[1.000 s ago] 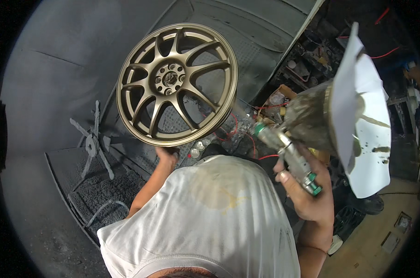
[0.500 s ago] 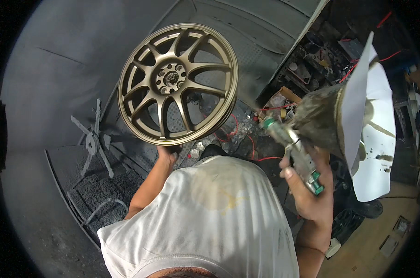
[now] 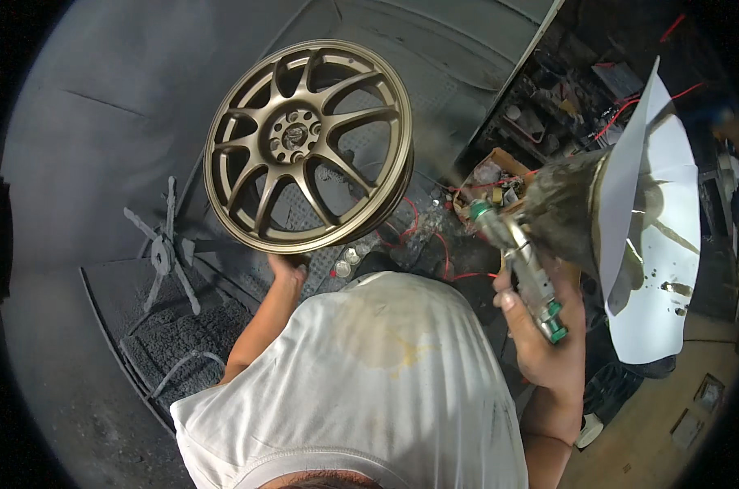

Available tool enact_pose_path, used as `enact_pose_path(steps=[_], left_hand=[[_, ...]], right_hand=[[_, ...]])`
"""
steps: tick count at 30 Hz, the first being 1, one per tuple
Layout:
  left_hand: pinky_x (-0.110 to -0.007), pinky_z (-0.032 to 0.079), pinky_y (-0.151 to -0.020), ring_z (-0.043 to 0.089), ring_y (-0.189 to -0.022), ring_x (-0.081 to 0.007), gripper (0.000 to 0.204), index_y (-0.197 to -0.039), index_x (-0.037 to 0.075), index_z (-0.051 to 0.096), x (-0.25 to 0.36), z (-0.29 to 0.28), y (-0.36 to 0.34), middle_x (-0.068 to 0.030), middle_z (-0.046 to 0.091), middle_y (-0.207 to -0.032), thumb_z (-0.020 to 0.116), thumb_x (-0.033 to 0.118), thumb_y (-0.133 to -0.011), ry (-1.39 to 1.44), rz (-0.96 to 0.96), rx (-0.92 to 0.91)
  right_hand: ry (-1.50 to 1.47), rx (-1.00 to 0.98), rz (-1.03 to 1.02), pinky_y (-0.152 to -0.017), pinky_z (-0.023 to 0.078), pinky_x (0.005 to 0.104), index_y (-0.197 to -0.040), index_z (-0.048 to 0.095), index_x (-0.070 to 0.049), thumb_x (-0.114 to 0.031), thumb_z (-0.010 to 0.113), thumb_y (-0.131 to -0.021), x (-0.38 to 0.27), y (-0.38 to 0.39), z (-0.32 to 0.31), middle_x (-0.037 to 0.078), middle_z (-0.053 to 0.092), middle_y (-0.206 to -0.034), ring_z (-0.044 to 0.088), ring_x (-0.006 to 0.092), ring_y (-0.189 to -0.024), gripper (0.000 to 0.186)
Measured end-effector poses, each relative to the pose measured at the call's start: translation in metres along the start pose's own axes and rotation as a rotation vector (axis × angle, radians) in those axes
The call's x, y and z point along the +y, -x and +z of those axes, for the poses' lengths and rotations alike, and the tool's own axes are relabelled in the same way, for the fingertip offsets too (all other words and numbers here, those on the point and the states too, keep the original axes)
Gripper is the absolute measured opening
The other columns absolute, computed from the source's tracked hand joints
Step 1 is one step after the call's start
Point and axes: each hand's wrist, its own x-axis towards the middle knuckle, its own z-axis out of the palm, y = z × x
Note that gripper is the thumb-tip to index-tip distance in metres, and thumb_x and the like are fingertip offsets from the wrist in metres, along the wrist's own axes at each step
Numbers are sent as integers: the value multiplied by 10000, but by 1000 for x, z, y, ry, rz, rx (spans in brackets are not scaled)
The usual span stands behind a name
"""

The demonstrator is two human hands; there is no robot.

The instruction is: The person touches and rotates a car wheel rim, mixes paint in containers, and pours it into a spray gun. The person then spray paints the wheel rim using the spray gun while rotating the wheel by hand.

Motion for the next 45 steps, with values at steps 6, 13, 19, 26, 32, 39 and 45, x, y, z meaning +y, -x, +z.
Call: enact_pose_path(steps=[6, 13, 19, 26, 32, 39, 45], left_hand=[[-488, 478, -964, 596, -916, -294, 622, -1117, 73, 613, -56, 5, 41, -94, 624, -931, 450, 654, -966, 56, -264, -71], [-488, 468, -994, 585, -1078, -326, 713, -1348, 78, 517, -40, 6, 25, -144, 583, -1293, 490, 670, -951, 15, -177, -7], [-404, 518, -786, 627, -890, -274, 568, -1065, 83, 658, 4, -36, -12, -115, 671, -1001, 501, 619, -959, -177, -147, -91], [-458, 504, -1016, 617, -1155, -297, 564, -1277, 71, 601, 60, -41, -36, -105, 642, -1273, 491, 548, -999, -142, 22, -107], [-375, 530, -709, 661, -840, -236, 409, -1056, 114, 663, 38, -94, -45, -58, 700, -970, 488, 479, -1003, 36, 126, -97], [-435, 538, -932, 618, -873, -265, 141, -992, 22, 602, -88, -32, 44, -107, 645, -972, 544, 100, -890, 54, -216, -133], [-472, 477, -1029, 603, -991, -280, 152, -1038, 18, 576, -73, -72, 13, -100, 627, -964, 514, 66, -907, 228, -110, -124]], right_hand=[[-97, -285, 94, -887, 513, 290, -1284, 619, 62, -106, 729, -871, -12, 14, 12, 73, 704, -1010, 653, 143, -948, 459], [47, 47, -93, -673, 502, 251, -1255, 624, 32, -154, 716, -895, 4, 4, 2, 54, 697, -984, 639, 116, -825, 415], [-13, -29, 44, -684, 507, 245, -1276, 617, 51, -205, 770, -826, 11, 36, -3, 79, 703, -980, 656, 133, -850, 540], [-38, -119, -60, -834, 531, 318, -1252, 622, 84, -170, 760, -819, 32, 58, -5, 109, 703, -970, 669, 173, -899, 521], [20, -9, -93, -582, 464, 230, -1211, 600, 45, -248, 723, -870, 48, 50, -25, 90, 686, -1013, 625, 112, -831, 466], [1, -190, -48, -572, 473, 233, -1316, 574, 63, -277, 745, -867, 57, 34, -19, 92, 693, -1013, 641, 120, -804, 589], [-44, -373, -4, -572, 475, 229, -1419, 507, 97, -255, 802, -811, 48, 32, -38, 102, 700, -1017, 673, 153, -853, 761]])
